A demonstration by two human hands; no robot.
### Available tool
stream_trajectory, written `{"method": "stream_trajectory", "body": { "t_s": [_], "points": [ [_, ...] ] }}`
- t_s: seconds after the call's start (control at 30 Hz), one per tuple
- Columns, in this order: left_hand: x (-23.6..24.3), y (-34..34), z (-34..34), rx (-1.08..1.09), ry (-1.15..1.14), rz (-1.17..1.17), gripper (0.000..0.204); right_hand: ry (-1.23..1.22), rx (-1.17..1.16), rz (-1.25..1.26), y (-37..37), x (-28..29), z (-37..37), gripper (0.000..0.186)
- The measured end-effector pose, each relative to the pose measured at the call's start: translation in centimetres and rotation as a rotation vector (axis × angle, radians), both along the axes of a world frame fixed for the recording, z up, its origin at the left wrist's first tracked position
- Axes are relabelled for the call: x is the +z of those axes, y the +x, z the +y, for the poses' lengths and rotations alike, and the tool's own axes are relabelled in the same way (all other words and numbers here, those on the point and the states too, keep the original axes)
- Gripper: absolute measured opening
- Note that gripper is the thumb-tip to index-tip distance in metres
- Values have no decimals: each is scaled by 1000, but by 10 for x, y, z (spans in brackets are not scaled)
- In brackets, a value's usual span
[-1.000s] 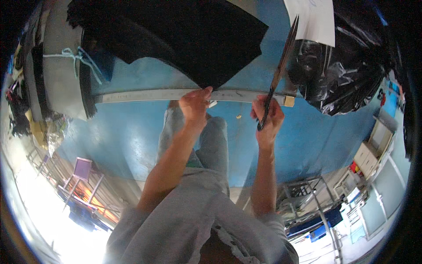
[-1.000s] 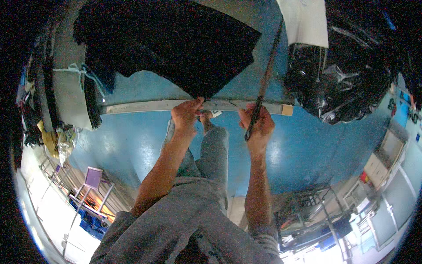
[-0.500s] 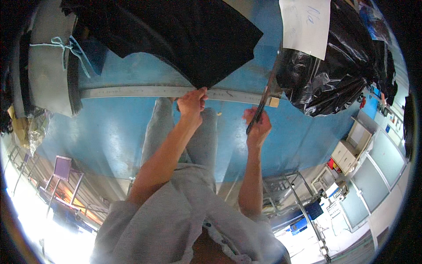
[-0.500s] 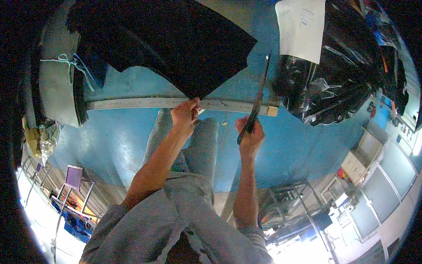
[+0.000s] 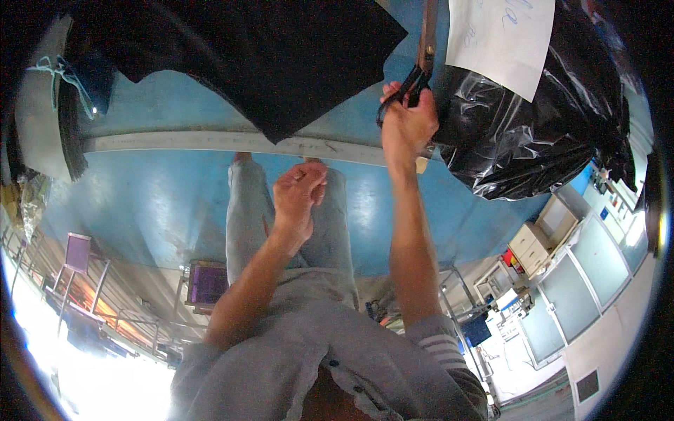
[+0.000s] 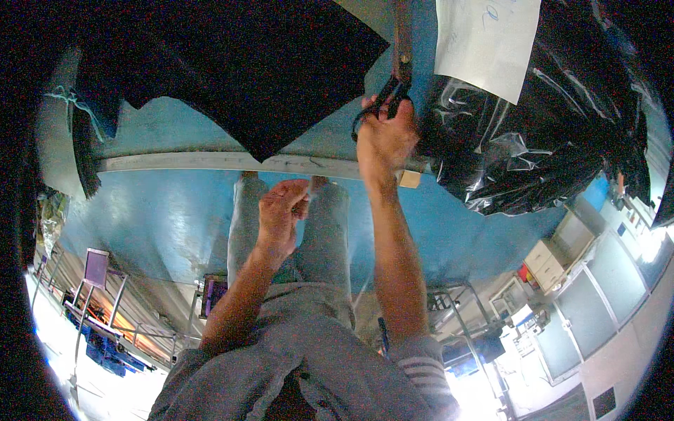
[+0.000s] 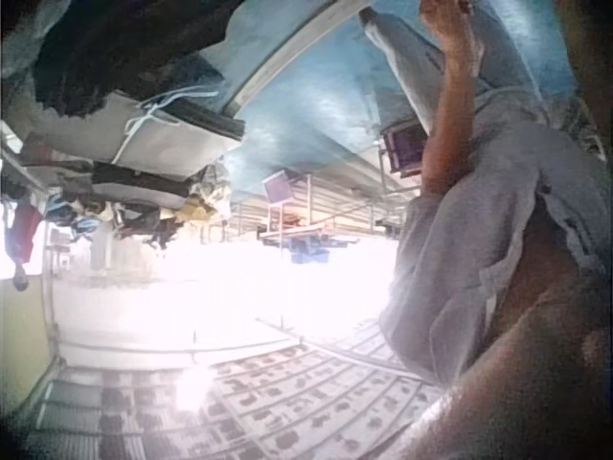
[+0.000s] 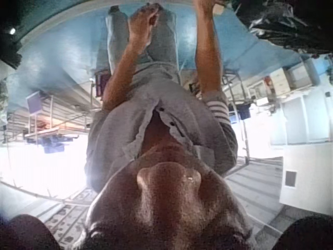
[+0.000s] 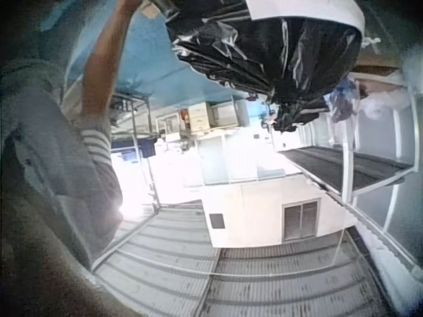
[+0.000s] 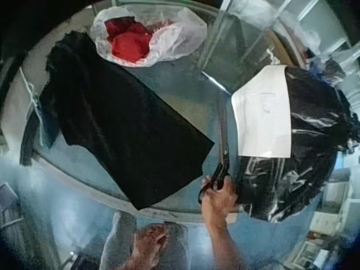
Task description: The person uses large shears to cut a piece of black fabric on a table. After cutting, the person picks up the fabric, unfolds it, and places it on a metal rack alongside other similar pieces.
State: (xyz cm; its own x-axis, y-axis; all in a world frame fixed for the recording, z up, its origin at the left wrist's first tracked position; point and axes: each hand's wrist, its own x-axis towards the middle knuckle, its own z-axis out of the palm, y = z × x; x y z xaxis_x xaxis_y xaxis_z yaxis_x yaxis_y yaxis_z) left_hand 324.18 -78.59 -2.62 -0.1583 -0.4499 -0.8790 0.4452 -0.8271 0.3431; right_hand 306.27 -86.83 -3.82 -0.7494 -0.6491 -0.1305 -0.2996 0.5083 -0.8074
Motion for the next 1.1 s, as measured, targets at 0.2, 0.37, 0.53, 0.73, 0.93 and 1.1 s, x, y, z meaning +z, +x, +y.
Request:
{"method": "stream_trajectory", "body": {
  "t_s": [0.2, 0.37, 0.53, 0.73, 0.93, 1.1],
  "points": [
    [4, -35, -15, -38, -5, 72, 15, 239, -30, 262, -5, -11, -18, 25],
    [-5, -34, -25, -16, -1, 92, 15, 267, 16, 447, 7, -10, -24, 27],
    [-10, -33, -32, -102, -35, 62, 17, 279, 10, 418, 8, -10, -27, 26],
    [-6, -68, -53, 118, 12, 308, 34, 315, 29, 388, 1, -6, -29, 25],
    [-36, -103, -70, 399, -11, 774, 33, 322, 36, 278, -4, 2, -30, 20],
    [-28, -118, -68, 495, 75, 756, 36, 324, 82, 263, -5, 10, -35, 14]
  ]
}}
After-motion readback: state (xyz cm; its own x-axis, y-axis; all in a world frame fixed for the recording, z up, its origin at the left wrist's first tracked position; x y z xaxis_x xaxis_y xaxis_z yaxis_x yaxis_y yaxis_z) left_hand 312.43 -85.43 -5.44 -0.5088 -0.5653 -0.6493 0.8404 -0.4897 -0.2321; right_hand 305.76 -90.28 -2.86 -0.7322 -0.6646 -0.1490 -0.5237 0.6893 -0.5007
